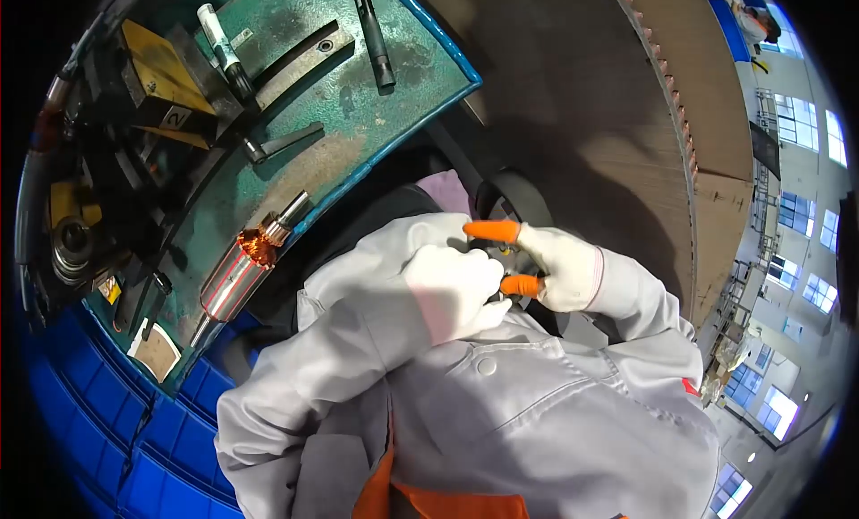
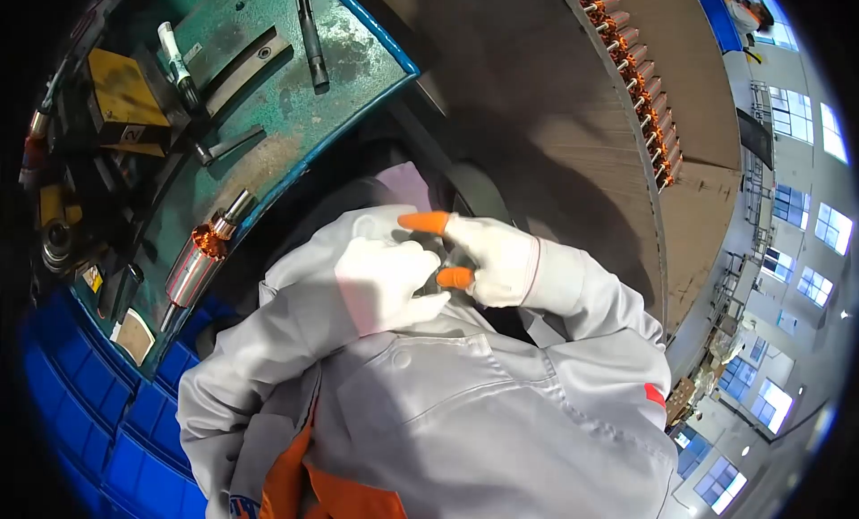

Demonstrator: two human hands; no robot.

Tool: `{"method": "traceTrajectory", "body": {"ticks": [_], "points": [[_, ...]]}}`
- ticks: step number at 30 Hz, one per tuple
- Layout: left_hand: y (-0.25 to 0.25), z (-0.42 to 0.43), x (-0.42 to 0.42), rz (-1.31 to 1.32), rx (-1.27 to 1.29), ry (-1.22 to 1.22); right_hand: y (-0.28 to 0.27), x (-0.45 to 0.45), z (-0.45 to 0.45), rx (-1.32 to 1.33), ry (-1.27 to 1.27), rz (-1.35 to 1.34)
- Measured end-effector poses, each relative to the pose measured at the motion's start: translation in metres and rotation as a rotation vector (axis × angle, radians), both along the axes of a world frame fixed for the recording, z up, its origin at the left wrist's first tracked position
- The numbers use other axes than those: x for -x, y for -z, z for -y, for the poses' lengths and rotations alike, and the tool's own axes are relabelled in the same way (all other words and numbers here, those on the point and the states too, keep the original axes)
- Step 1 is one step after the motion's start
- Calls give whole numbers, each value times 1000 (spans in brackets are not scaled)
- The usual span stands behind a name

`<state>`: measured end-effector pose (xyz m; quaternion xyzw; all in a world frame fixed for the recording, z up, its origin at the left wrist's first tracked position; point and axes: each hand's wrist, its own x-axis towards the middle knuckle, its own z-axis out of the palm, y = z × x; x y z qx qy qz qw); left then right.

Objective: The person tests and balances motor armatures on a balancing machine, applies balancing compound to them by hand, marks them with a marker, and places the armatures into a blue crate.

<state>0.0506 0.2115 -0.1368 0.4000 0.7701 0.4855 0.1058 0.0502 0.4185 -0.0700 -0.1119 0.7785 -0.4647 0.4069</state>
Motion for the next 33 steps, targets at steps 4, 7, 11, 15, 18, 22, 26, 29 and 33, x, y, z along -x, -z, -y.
{"method": "traceTrajectory", "body": {"ticks": [4,7,11,15,18,22,26,29,33], "points": [[-6,8,26,43,116,224,-14,2,4,-486,-142,-82],[-1,24,49,237,529,423,19,-10,-58,-503,61,-175],[0,25,45,141,400,333,-6,5,-9,-275,154,258],[16,35,31,67,98,210,52,-12,-12,-6,169,530],[9,32,21,85,206,169,46,0,17,-73,41,558],[15,31,10,44,81,18,86,-25,5,203,268,612],[-2,22,23,47,102,95,22,-5,-7,58,228,547],[-6,47,30,213,156,105,-6,-5,-51,-81,444,473],[-7,75,36,457,205,183,-69,-3,-57,-476,339,83]]}}
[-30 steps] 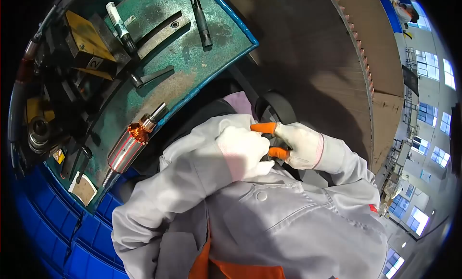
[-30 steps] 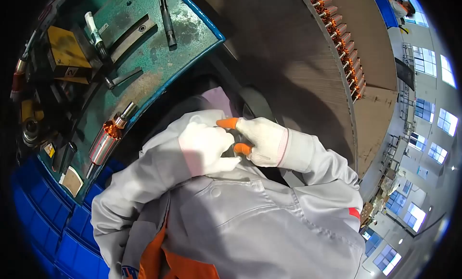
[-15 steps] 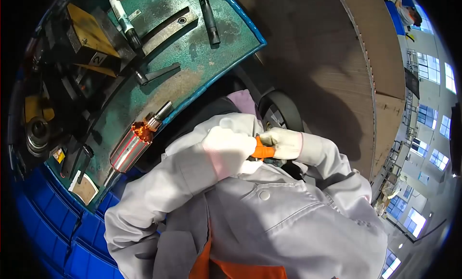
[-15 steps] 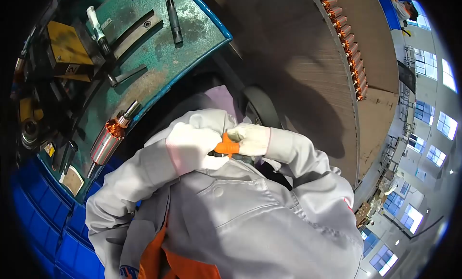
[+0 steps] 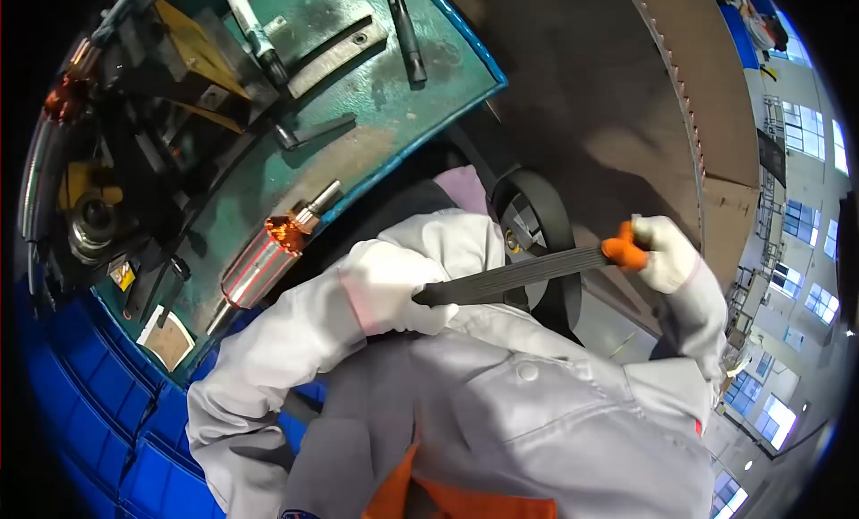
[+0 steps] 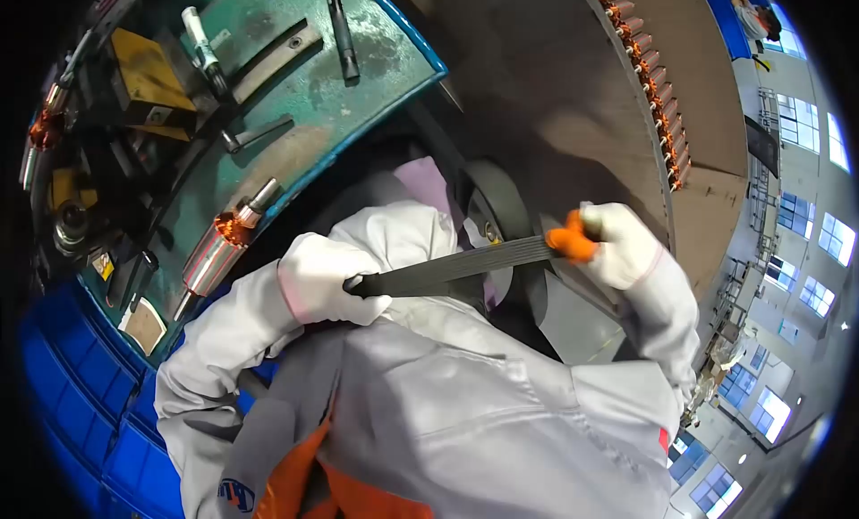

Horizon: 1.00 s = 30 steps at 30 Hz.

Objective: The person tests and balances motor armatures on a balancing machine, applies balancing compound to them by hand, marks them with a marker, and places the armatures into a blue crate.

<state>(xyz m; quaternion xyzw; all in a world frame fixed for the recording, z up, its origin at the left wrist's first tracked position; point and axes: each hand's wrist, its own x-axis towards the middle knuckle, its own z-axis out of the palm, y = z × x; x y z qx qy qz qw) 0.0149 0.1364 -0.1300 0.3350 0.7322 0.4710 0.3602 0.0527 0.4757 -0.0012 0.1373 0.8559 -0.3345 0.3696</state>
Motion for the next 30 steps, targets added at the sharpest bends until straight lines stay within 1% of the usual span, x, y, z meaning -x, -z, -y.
{"method": "traceTrajectory", "body": {"ticks": [1,2,3,5,6,7,8,9,10,11,12,13,14,15,17,18,19,21,22,23,24,25,26,27,29,30], "points": [[-2,2,6,49,87,66,-7,-6,-10,-153,-22,-46],[-5,7,10,104,178,130,-24,-8,-5,-257,-105,-124],[-7,10,17,124,177,138,-43,-8,1,-358,-192,-212],[-11,16,22,177,168,159,-63,-19,-14,-553,-56,-311],[-11,21,21,309,91,77,-75,-20,-20,-632,-76,-278],[-1,21,17,185,52,68,-86,-15,-25,-710,-104,-246],[-1,20,16,225,45,68,-92,-9,-25,-818,-173,-123],[0,19,19,264,37,65,-81,-12,-24,-896,-315,-218],[-6,17,24,243,97,89,-65,-19,-25,-972,-461,-313],[21,14,16,-16,-5,60,-55,-20,-26,-1048,-606,-417],[31,11,18,-11,-23,65,-45,-12,4,-1101,-569,-267],[37,8,16,4,-35,79,-42,-1,33,-1011,-593,-94],[26,9,17,170,-20,71,-32,8,60,-1000,-649,15],[23,7,19,65,18,114,-28,10,76,-783,-665,-116],[26,1,12,-7,150,94,-12,21,99,-274,-776,-539],[19,5,14,-47,123,112,0,32,113,22,-696,-545],[21,7,11,5,109,64,12,35,116,212,-619,-369],[26,13,3,92,79,-32,44,35,119,239,-687,-191],[26,15,-1,68,55,-76,60,30,123,266,-652,-225],[25,17,0,58,95,-60,73,28,126,295,-619,-253],[24,18,-1,54,135,-42,79,27,124,262,-695,-181],[21,20,0,50,176,-22,83,28,122,228,-769,-111],[15,18,4,167,260,32,81,26,125,205,-795,-159],[10,19,5,177,274,25,80,24,125,176,-794,-147],[4,19,6,184,302,12,76,23,124,112,-789,-134],[6,15,4,82,330,0,73,27,124,-11,-843,-94]]}}
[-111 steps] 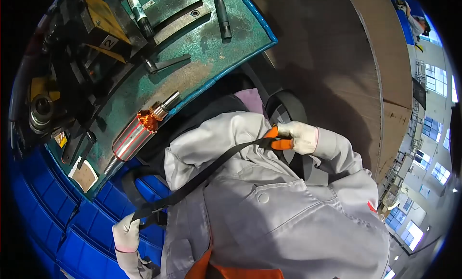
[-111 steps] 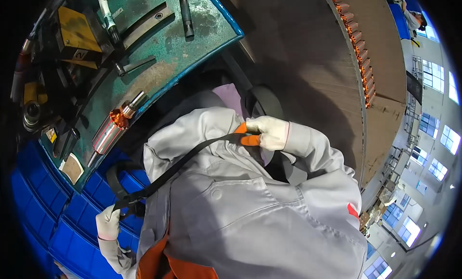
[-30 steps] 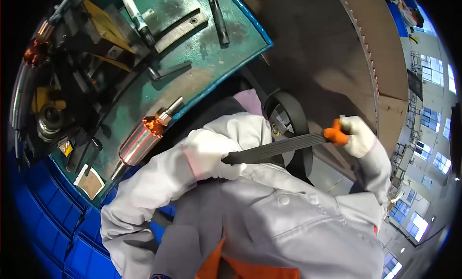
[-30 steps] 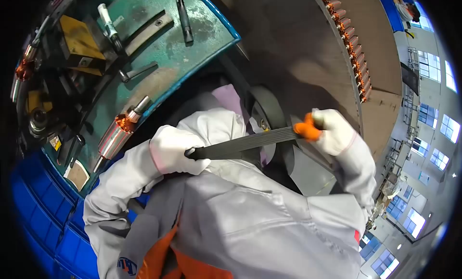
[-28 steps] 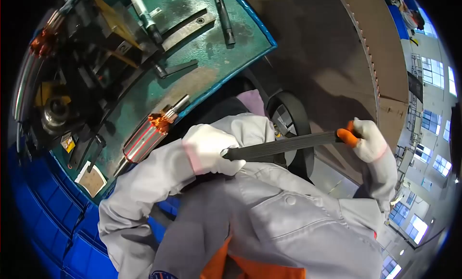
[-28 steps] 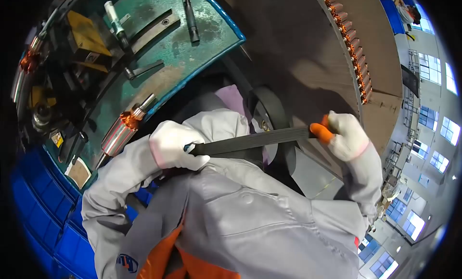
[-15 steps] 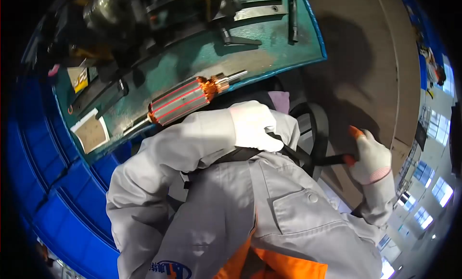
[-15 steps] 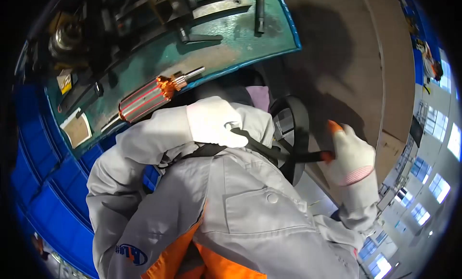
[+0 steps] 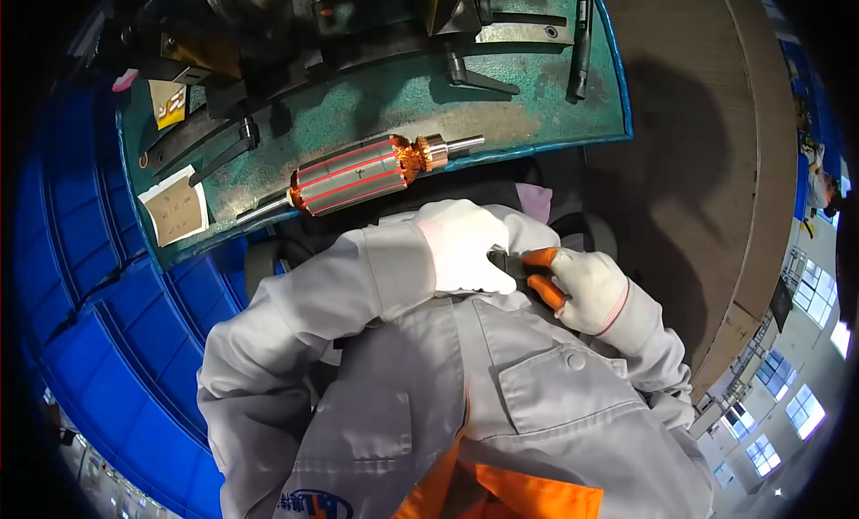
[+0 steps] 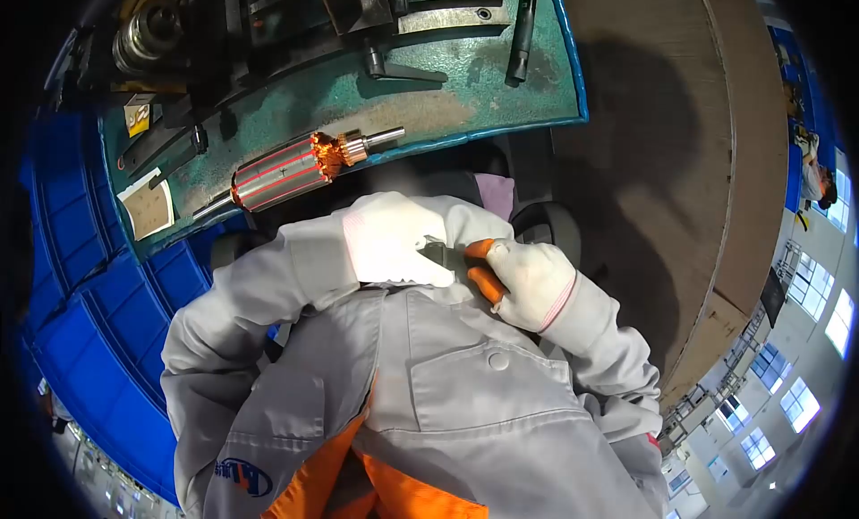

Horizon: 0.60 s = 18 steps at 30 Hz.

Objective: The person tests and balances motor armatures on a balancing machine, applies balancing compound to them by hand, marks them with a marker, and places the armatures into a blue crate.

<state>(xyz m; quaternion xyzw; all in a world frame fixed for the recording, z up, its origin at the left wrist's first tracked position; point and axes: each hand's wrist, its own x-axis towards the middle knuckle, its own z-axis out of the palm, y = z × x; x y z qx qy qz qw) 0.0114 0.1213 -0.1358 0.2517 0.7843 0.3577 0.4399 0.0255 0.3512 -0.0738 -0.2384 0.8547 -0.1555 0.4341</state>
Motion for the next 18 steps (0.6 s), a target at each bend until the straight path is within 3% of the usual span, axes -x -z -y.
{"method": "traceTrajectory", "body": {"ticks": [3,5,6,9,10,13,18], "points": [[11,-10,-14,-306,18,-33,16,2,-1,329,70,-123],[14,-8,-22,-513,-57,-95,25,10,-5,271,206,83],[13,-3,-27,-675,-246,-196,31,13,-9,332,177,77],[6,-6,-34,-696,-59,-62,27,16,-12,354,-24,-94],[4,1,-32,-624,-181,-91,25,11,-9,305,-46,-164],[8,-11,-42,-551,-140,-200,10,-1,-7,132,-214,-342],[-5,-24,-19,13,-55,-20,5,-10,-22,113,-266,-502]]}}
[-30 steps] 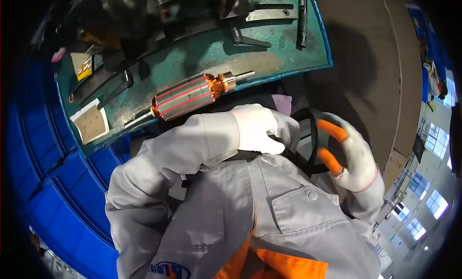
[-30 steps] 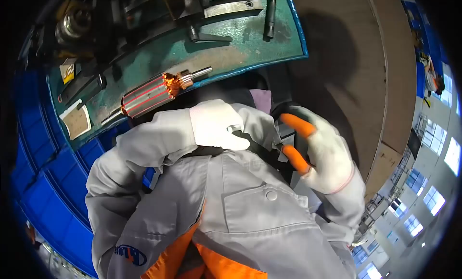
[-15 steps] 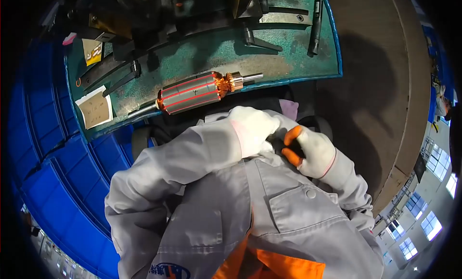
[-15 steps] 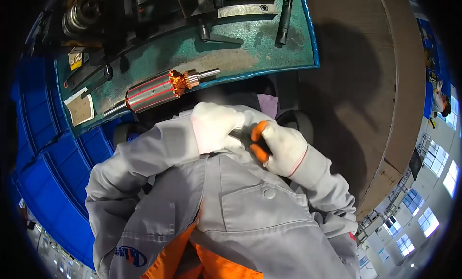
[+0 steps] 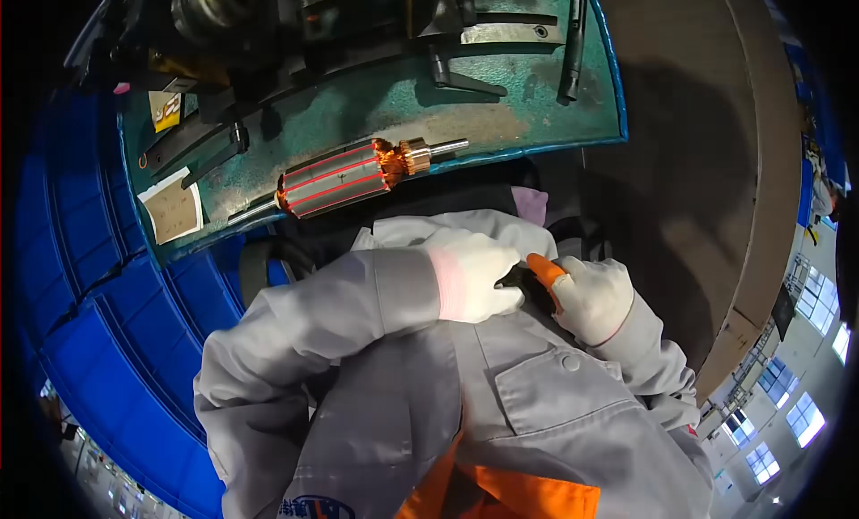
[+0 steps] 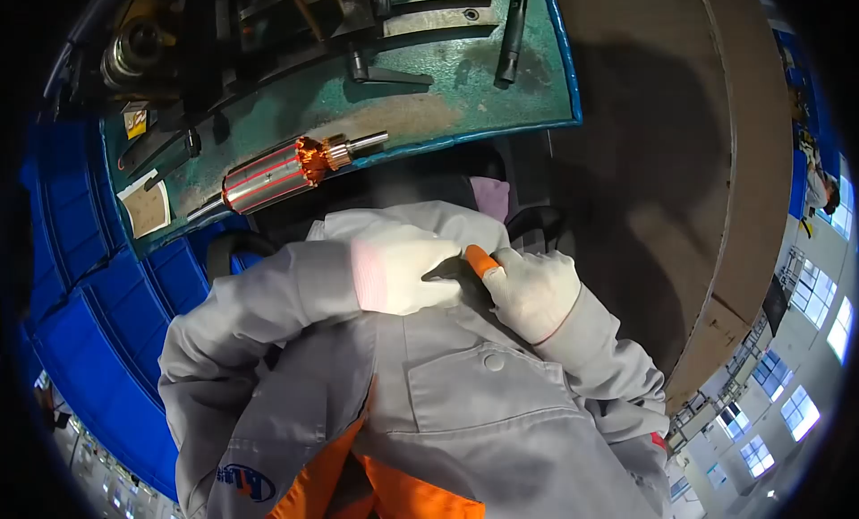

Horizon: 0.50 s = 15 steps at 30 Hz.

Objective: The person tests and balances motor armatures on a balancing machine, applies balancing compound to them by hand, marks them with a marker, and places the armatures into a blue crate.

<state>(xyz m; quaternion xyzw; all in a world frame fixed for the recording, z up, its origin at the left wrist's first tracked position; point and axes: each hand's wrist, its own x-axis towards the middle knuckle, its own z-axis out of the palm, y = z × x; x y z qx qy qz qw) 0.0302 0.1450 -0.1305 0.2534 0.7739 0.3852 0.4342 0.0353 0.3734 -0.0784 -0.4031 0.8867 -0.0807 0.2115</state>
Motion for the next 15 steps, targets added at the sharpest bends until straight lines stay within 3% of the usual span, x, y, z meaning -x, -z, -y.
{"method": "traceTrajectory", "body": {"ticks": [3,4,6,8,9,11,12,13,15], "points": [[3,-8,12,304,-61,-16,-7,3,1,103,11,-15],[49,-16,-11,214,-398,-84,-6,-1,-2,72,36,-14],[80,-24,-17,115,-341,-1,-4,-6,-13,4,12,-35],[27,-15,2,664,-171,-135,5,-9,-24,-10,-30,-10],[61,-25,-11,780,-196,-146,0,-11,-25,25,3,-8],[63,-49,-3,373,-1111,-68,-6,-4,-27,-206,-78,188],[64,-61,1,213,-1520,-13,-17,-4,-26,5,-77,126],[51,-50,1,325,-1071,85,-26,-4,-20,212,-84,72],[35,-34,9,493,-154,213,-35,0,-14,210,-45,37]]}}
